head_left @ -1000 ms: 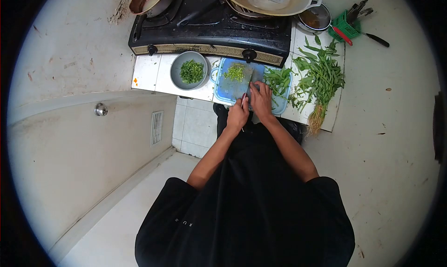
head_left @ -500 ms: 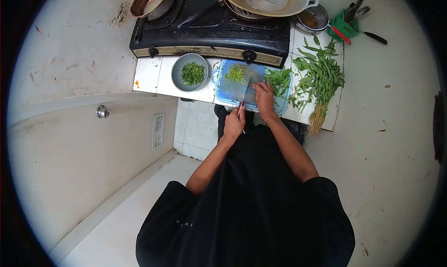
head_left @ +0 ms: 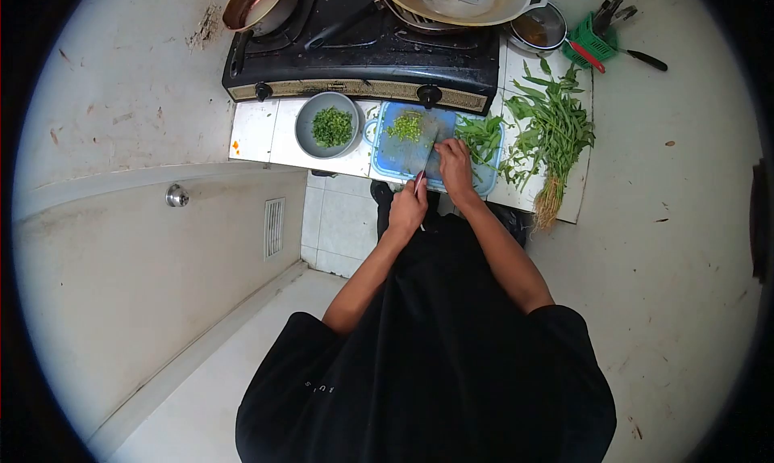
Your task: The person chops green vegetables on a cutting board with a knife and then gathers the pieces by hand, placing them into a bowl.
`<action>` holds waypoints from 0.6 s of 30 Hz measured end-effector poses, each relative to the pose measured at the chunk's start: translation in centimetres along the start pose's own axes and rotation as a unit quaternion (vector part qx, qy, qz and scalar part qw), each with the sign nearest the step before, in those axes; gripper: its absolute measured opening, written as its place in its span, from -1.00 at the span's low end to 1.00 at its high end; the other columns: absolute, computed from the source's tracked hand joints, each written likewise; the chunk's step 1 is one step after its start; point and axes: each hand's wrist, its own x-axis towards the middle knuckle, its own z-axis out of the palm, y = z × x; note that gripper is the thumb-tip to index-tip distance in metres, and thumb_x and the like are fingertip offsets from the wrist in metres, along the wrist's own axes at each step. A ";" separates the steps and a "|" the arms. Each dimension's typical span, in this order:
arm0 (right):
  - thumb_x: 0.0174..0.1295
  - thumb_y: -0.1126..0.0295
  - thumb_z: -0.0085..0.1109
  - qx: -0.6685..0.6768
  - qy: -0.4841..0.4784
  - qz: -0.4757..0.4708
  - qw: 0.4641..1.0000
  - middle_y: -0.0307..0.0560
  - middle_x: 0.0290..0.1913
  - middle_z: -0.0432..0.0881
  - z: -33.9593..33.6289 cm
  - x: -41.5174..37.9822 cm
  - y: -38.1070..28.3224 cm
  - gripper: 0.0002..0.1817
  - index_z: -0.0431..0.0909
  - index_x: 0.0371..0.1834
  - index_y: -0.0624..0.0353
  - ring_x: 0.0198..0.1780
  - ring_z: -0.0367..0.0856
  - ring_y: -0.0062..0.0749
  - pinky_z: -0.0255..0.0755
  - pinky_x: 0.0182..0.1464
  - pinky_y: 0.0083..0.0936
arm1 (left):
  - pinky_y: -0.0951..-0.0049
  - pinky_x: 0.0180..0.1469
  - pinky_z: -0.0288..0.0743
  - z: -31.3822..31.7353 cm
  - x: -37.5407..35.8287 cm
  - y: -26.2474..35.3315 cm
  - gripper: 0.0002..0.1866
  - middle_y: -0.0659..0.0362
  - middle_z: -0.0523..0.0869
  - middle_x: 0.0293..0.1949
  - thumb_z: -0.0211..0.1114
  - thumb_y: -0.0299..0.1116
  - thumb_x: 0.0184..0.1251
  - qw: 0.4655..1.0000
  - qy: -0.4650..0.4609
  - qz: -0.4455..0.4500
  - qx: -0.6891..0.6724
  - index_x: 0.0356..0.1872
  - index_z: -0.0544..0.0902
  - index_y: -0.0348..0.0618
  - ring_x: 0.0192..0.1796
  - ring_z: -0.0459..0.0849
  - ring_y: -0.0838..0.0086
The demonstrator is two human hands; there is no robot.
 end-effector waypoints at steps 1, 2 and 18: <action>0.10 0.72 0.21 0.000 0.000 0.000 1.000 0.02 -0.17 0.62 0.0 -0.1 -0.1 -0.76 0.73 -0.18 0.29 -0.09 0.58 -0.01 0.50 0.03 -0.19 | -0.26 -0.14 0.54 0.1 0.5 0.2 -0.50 -0.42 0.68 -0.37 0.06 -0.01 0.63 1.000 0.006 0.010 0.001 -0.16 0.63 -0.35 -0.22 0.67 -0.40; 0.12 0.69 0.22 -0.008 0.000 -0.003 1.000 0.01 -0.16 0.62 -0.1 -0.1 -0.1 -0.77 0.72 -0.17 0.29 -0.09 0.58 -0.03 0.49 0.02 -0.19 | -0.27 -0.14 0.55 0.2 0.9 0.4 -0.50 -0.42 0.68 -0.37 0.06 -0.01 0.63 1.000 0.013 0.020 0.002 -0.15 0.63 -0.36 -0.23 0.67 -0.41; 0.36 0.38 0.24 -0.005 -0.043 0.015 0.999 -0.03 0.12 0.55 -0.9 -2.0 -0.1 -0.67 0.70 0.16 0.13 0.13 0.49 -0.07 0.35 0.17 -0.13 | -0.20 -0.14 0.50 -0.9 -0.4 0.3 -0.48 -0.37 0.69 -0.36 0.06 0.01 0.64 0.998 -0.010 -0.005 -0.060 -0.14 0.65 -0.35 -0.16 0.67 -0.36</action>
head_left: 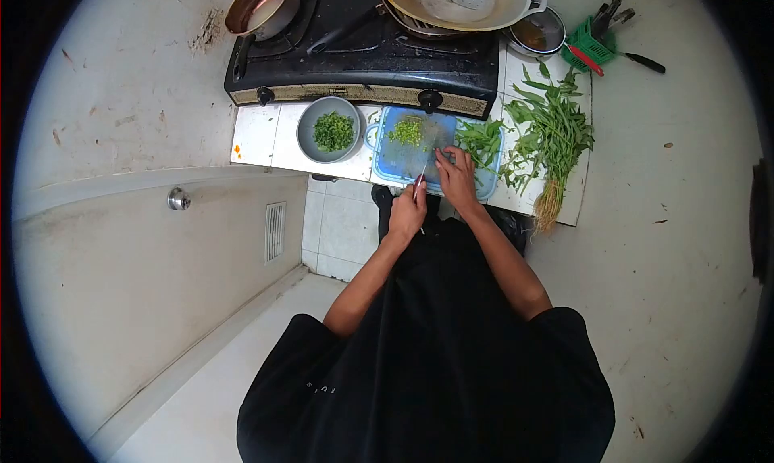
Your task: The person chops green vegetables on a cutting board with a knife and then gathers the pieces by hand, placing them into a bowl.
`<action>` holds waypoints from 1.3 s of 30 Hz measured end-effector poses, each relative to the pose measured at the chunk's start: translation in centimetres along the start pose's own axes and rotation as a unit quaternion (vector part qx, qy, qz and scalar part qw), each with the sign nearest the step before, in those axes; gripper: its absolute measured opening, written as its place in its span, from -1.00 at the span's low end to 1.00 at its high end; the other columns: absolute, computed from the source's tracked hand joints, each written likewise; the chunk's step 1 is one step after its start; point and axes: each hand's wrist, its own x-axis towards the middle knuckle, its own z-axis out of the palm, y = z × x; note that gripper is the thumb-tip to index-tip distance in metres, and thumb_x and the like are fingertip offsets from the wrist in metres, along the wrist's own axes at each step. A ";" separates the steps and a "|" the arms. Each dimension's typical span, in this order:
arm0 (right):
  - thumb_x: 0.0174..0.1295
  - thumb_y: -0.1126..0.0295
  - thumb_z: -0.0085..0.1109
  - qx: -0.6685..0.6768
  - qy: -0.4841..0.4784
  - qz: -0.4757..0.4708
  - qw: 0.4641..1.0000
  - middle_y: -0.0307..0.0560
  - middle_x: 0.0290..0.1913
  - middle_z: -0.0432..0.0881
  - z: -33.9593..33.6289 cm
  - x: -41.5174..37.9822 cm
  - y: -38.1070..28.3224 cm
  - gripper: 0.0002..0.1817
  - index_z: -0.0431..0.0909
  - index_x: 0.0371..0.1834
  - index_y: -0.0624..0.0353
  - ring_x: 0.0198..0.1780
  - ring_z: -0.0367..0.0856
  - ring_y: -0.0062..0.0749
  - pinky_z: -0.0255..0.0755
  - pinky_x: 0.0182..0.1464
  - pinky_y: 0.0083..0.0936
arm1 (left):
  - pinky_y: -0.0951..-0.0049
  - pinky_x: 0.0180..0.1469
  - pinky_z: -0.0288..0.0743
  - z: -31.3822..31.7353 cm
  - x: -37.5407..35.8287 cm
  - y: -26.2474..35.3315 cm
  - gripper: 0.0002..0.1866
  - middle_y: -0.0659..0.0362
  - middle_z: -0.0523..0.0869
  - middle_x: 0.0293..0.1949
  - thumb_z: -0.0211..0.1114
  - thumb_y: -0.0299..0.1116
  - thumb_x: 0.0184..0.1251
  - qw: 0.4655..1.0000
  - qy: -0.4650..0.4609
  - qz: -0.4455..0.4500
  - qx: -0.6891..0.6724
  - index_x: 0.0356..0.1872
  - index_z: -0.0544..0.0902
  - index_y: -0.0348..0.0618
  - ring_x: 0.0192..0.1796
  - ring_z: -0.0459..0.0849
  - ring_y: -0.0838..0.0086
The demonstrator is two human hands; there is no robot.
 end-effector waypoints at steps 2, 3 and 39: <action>0.36 0.38 0.24 0.001 -0.002 -0.003 1.000 -0.02 0.13 0.55 0.0 0.0 0.2 -0.67 0.70 0.17 0.14 0.13 0.48 -0.06 0.35 0.17 -0.14 | -0.20 -0.12 0.51 0.2 0.1 0.1 -0.49 -0.38 0.69 -0.35 0.06 0.00 0.64 1.000 -0.007 0.002 -0.004 -0.14 0.65 -0.36 -0.15 0.67 -0.37; 0.36 0.39 0.24 0.001 -0.004 -0.006 1.000 -0.01 0.13 0.55 0.0 0.0 0.2 -0.67 0.69 0.17 0.14 0.13 0.48 -0.06 0.35 0.18 -0.14 | -0.21 -0.11 0.51 0.4 0.2 -0.1 -0.49 -0.39 0.69 -0.35 0.06 0.00 0.63 1.000 -0.015 0.004 -0.009 -0.14 0.65 -0.36 -0.15 0.67 -0.37; 0.43 0.38 0.10 0.021 -0.040 0.026 0.999 0.09 0.34 0.42 -0.2 -1.0 0.0 -0.56 0.55 0.35 0.21 0.27 0.37 0.10 0.22 0.34 0.00 | -0.21 0.01 0.55 2.0 1.3 0.2 -0.49 -0.40 0.71 -0.30 0.01 0.04 0.63 1.000 -0.016 0.006 0.017 -0.06 0.65 -0.29 -0.09 0.68 -0.37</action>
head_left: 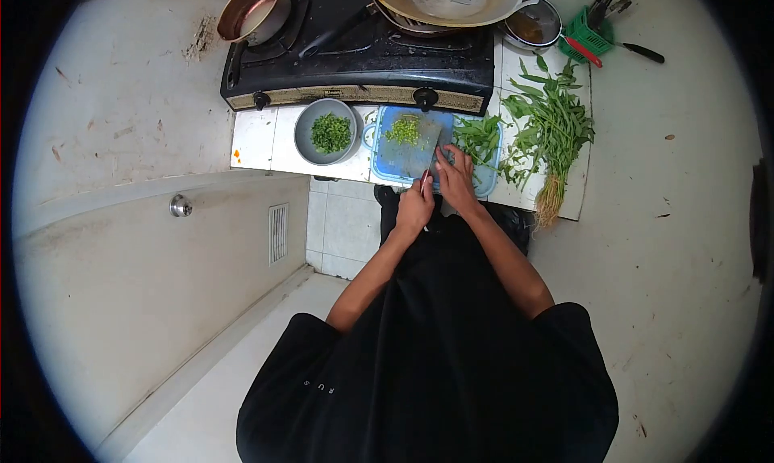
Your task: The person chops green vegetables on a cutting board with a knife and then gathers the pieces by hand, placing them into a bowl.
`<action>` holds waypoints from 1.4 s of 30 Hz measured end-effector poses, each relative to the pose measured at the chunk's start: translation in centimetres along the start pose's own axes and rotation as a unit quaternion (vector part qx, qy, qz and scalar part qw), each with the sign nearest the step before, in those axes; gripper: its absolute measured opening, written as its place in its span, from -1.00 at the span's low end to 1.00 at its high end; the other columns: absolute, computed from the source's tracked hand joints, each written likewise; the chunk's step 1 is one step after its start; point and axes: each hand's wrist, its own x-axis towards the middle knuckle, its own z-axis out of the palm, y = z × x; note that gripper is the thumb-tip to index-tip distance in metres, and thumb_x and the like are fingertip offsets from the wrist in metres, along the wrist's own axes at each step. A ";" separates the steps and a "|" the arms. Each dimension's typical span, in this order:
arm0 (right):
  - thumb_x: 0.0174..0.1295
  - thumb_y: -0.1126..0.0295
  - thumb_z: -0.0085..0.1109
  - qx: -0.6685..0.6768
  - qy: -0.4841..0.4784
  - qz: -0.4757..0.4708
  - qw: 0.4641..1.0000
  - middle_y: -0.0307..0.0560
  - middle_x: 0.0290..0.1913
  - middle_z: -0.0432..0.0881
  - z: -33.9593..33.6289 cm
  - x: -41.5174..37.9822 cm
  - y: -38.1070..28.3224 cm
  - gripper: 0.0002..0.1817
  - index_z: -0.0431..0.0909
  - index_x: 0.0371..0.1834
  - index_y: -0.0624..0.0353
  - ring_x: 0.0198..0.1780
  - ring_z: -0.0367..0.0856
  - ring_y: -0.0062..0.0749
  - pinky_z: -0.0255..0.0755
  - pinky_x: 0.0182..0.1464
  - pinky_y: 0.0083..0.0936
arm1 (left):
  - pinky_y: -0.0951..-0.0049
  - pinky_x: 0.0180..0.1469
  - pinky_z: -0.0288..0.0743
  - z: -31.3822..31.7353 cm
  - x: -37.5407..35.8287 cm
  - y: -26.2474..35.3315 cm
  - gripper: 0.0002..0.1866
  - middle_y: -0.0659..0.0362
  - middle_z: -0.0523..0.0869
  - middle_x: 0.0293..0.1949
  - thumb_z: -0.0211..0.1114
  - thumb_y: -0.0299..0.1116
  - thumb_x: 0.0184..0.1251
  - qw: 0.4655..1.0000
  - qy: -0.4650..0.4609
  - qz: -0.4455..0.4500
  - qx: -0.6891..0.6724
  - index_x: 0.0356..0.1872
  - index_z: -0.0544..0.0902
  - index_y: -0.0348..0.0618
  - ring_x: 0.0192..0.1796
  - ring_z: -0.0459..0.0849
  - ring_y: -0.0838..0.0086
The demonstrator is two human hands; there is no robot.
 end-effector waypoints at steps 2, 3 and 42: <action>0.44 0.40 0.09 -0.008 -0.004 0.002 1.000 0.10 0.35 0.41 -0.1 0.0 -0.3 -0.58 0.56 0.34 0.20 0.28 0.36 0.09 0.22 0.34 -0.04 | -0.21 0.02 0.56 0.2 0.6 0.1 -0.49 -0.40 0.71 -0.30 0.01 0.04 0.63 1.000 0.007 0.003 0.007 -0.05 0.64 -0.28 -0.11 0.69 -0.37; 0.45 0.42 0.07 -0.016 -0.007 0.005 1.000 0.10 0.36 0.40 0.0 -0.1 -0.2 -0.59 0.58 0.33 0.18 0.30 0.35 0.08 0.22 0.33 -0.08 | -0.22 0.03 0.56 0.3 0.9 0.2 -0.49 -0.39 0.72 -0.30 0.01 0.05 0.63 1.000 0.012 0.006 0.014 -0.04 0.64 -0.28 -0.12 0.69 -0.38; 0.13 0.65 0.23 -0.147 0.019 0.160 0.976 0.01 -0.08 0.62 -5.5 -1.1 3.3 -0.59 0.60 0.10 0.19 0.01 0.66 0.02 0.40 0.12 0.03 | -0.10 -0.16 0.56 -5.3 2.2 -2.6 -0.44 -0.35 0.72 -0.33 0.05 0.11 0.61 0.998 0.024 0.040 0.038 -0.11 0.66 -0.32 -0.18 0.73 -0.30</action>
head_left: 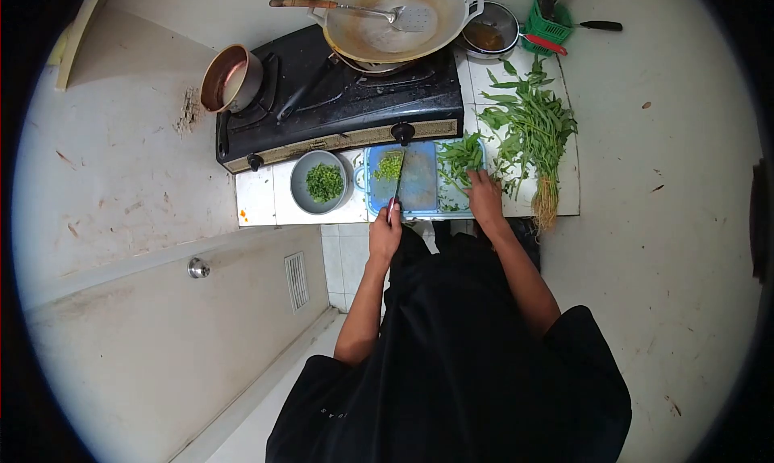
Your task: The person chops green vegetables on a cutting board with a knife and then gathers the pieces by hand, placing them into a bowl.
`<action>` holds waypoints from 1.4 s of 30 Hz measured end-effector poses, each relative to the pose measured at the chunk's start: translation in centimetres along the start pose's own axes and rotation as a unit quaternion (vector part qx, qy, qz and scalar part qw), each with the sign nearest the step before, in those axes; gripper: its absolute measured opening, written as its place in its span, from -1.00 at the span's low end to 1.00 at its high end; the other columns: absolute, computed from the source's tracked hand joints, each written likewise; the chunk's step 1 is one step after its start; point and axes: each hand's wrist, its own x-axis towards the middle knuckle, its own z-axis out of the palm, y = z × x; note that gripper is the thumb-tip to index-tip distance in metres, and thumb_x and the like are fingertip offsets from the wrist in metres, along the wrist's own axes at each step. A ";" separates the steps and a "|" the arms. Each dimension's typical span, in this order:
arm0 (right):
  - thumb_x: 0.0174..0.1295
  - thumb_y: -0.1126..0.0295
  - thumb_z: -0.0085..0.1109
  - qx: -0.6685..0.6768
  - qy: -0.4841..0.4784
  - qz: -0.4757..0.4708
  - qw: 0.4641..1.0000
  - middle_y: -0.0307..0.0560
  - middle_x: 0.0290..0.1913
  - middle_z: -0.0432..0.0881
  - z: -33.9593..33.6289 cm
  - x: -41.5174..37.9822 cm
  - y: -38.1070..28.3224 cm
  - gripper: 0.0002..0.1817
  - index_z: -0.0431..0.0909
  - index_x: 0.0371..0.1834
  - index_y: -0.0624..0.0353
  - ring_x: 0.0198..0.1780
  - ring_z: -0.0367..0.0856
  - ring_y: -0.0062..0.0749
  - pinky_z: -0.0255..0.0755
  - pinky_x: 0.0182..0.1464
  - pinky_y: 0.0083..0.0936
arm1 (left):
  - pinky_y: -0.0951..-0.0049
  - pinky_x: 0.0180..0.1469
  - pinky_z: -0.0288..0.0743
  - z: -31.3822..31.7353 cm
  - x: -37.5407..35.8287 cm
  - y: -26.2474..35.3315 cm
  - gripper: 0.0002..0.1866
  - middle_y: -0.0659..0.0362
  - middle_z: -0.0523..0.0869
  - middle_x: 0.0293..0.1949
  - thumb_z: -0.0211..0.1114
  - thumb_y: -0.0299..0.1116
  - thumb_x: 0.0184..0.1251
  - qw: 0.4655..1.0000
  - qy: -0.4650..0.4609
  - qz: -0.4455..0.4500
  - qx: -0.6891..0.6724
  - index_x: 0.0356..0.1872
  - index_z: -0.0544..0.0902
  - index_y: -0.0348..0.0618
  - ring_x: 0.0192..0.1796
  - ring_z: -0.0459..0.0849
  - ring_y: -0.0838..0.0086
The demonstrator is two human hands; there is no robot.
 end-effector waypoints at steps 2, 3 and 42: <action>0.18 0.65 0.24 0.011 -0.025 0.008 1.000 0.06 -0.05 0.65 0.6 0.0 0.8 -0.56 0.58 0.17 0.20 -0.01 0.67 0.08 0.45 0.07 -0.01 | 0.04 -0.30 0.50 0.2 0.1 -0.5 -0.45 -0.23 0.68 -0.47 0.08 0.08 0.61 1.000 0.007 -0.002 0.001 -0.16 0.65 -0.34 -0.38 0.72 -0.09; 0.22 0.65 0.25 0.023 -0.049 0.011 0.998 0.11 -0.01 0.68 0.8 0.2 1.1 -0.53 0.57 0.24 0.22 -0.03 0.67 0.14 0.51 0.02 -0.04 | 0.04 -0.30 0.50 0.3 0.1 -0.7 -0.45 -0.23 0.68 -0.47 0.08 0.08 0.61 1.000 0.008 0.001 0.002 -0.16 0.65 -0.34 -0.38 0.72 -0.09; 0.26 0.57 0.27 0.093 -0.021 -0.013 0.995 0.05 -0.07 0.65 2.4 0.9 -0.6 -0.65 0.60 0.13 0.19 -0.05 0.67 0.07 0.54 0.01 -0.06 | -0.08 -0.19 0.54 -0.7 -2.6 0.6 -0.45 -0.31 0.72 -0.38 0.06 0.10 0.61 0.999 -0.034 -0.020 -0.019 -0.12 0.63 -0.31 -0.24 0.73 -0.27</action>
